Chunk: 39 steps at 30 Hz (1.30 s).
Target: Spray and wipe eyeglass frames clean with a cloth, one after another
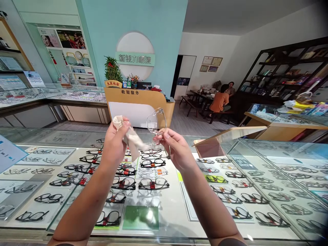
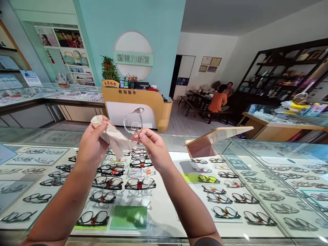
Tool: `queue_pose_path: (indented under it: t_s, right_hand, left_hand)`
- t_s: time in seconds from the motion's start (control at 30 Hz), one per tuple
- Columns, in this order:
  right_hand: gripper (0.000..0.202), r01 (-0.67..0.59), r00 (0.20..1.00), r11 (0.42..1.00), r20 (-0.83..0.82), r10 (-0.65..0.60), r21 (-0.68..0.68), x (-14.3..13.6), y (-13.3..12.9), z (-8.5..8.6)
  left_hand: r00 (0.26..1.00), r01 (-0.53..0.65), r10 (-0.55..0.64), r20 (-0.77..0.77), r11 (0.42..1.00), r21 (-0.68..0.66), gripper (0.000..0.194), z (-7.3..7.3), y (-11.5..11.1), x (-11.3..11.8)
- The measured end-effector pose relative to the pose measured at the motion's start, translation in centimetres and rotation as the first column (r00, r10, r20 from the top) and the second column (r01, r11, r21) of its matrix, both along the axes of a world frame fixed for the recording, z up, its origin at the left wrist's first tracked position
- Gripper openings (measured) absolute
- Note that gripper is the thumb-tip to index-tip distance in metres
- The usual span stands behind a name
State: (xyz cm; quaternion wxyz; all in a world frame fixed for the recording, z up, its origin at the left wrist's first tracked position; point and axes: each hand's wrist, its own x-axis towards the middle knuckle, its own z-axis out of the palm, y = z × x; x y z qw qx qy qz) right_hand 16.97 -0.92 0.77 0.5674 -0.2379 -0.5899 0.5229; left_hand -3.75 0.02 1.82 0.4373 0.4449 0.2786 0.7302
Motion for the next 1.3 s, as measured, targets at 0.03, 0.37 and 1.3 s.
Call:
queue_pose_path:
  t_s: [0.03, 0.37, 1.3]
  right_hand:
    - [0.047, -0.007, 1.000, 1.000, 0.010, 0.007, -0.001, 0.2, 0.0, 0.1]
    - [0.039, -0.100, 0.985, 0.994, 0.134, 0.105, -0.040, 2.5, -0.4, 1.5]
    - [0.029, 0.223, 0.892, 0.829, 0.236, -0.386, 0.513, 4.1, -2.2, 2.3]
  left_hand:
    - [0.999, -0.011, 0.012, -0.038, 0.999, 0.043, 0.038, 0.0, -0.2, -0.1]
    - [0.782, -0.089, 0.359, -0.509, 0.873, 0.479, 0.023, 0.0, -1.4, -1.7]
    - [0.484, 0.006, 0.652, -0.584, 0.665, 0.747, 0.074, 0.9, -2.0, -2.6]
